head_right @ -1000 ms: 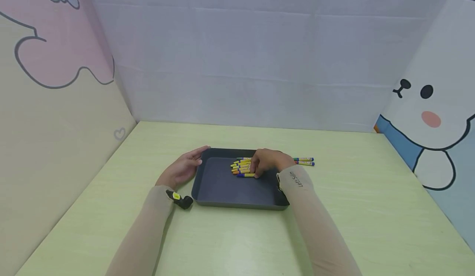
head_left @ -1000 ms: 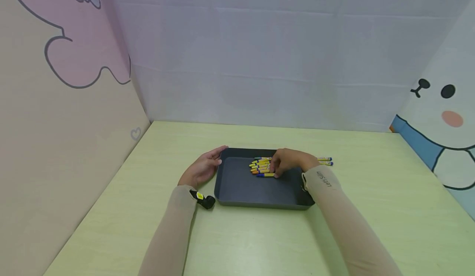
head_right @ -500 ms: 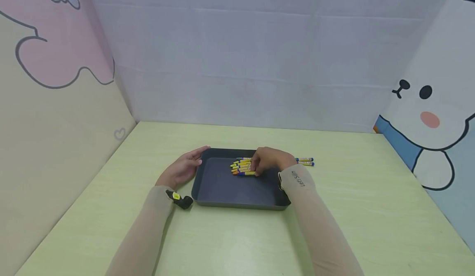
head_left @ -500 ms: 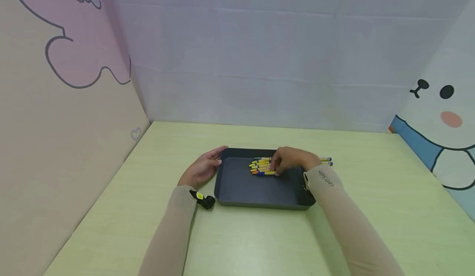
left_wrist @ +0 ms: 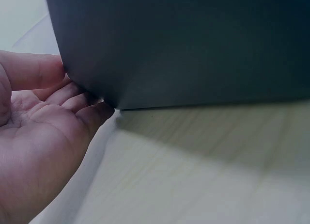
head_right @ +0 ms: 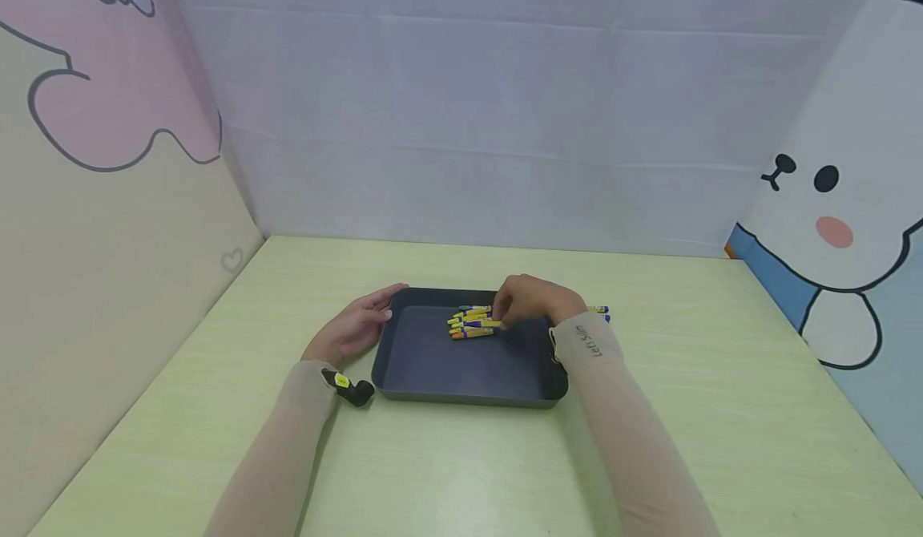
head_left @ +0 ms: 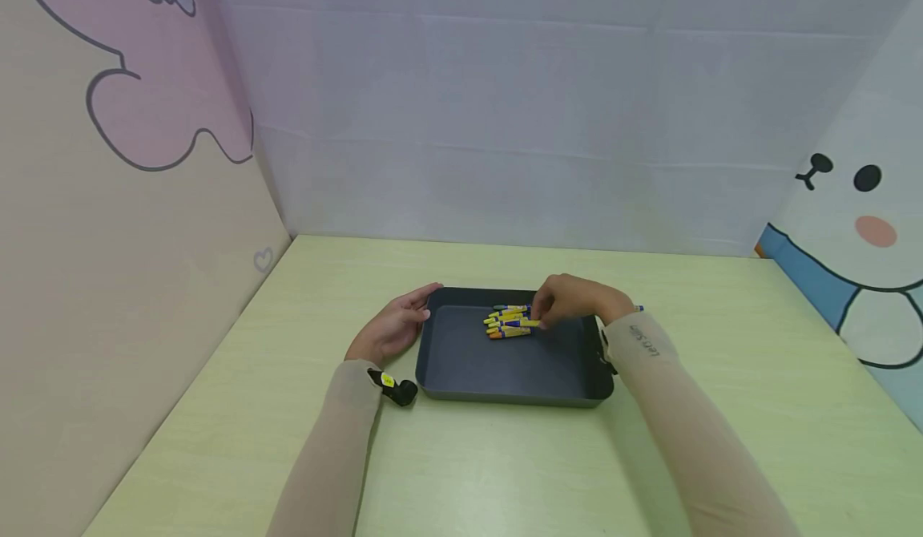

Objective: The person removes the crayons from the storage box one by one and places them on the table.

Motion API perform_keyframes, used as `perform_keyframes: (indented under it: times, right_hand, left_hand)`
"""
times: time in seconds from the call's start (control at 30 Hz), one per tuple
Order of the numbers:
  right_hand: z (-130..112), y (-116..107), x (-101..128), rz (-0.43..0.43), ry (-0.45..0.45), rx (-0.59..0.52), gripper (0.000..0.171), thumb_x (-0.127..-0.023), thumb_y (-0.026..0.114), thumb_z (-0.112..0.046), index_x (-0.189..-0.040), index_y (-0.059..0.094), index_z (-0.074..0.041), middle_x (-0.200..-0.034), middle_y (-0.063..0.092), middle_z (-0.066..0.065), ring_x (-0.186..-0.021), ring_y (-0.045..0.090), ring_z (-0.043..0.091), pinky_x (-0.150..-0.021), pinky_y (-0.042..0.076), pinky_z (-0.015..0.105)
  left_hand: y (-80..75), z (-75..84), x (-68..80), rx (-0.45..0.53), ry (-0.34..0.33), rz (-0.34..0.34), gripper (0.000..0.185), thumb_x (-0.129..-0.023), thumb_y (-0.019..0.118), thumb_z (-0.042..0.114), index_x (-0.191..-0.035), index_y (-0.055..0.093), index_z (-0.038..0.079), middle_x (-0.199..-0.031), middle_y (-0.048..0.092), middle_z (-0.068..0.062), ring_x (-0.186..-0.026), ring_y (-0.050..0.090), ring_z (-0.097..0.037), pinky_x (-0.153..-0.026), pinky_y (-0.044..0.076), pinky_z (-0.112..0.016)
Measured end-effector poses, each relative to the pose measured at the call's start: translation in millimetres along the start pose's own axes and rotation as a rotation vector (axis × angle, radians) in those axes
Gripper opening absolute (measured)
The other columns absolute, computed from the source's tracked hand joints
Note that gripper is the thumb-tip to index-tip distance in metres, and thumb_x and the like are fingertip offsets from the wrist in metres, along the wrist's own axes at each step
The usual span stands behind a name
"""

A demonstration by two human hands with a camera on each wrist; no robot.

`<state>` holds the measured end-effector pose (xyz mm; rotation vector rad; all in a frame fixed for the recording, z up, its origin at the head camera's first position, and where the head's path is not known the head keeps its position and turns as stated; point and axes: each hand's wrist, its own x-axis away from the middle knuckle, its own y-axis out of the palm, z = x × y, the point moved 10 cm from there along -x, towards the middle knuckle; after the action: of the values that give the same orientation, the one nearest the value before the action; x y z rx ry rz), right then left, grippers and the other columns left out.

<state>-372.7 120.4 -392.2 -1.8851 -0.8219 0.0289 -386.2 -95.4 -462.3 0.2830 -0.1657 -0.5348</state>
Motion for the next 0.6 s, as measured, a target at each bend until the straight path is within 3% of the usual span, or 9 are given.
perform_keyframes:
  times: [0.6]
  right_hand:
    - [18.6, -23.2, 16.3, 0.103, -0.036, 0.005, 0.016, -0.089, 0.067, -0.012, -0.104, 0.073, -0.010, -0.098, 0.071, 0.003, -0.087, 0.065, 0.014, -0.078, 0.053, 0.035]
  left_hand:
    - [1.4, 1.8, 2.0, -0.010, -0.010, 0.016, 0.063, -0.095, 0.035, -0.013, -0.153, 0.020, 0.004, -0.163, 0.001, -0.002, -0.148, 0.000, -0.015, -0.096, 0.033, -0.019]
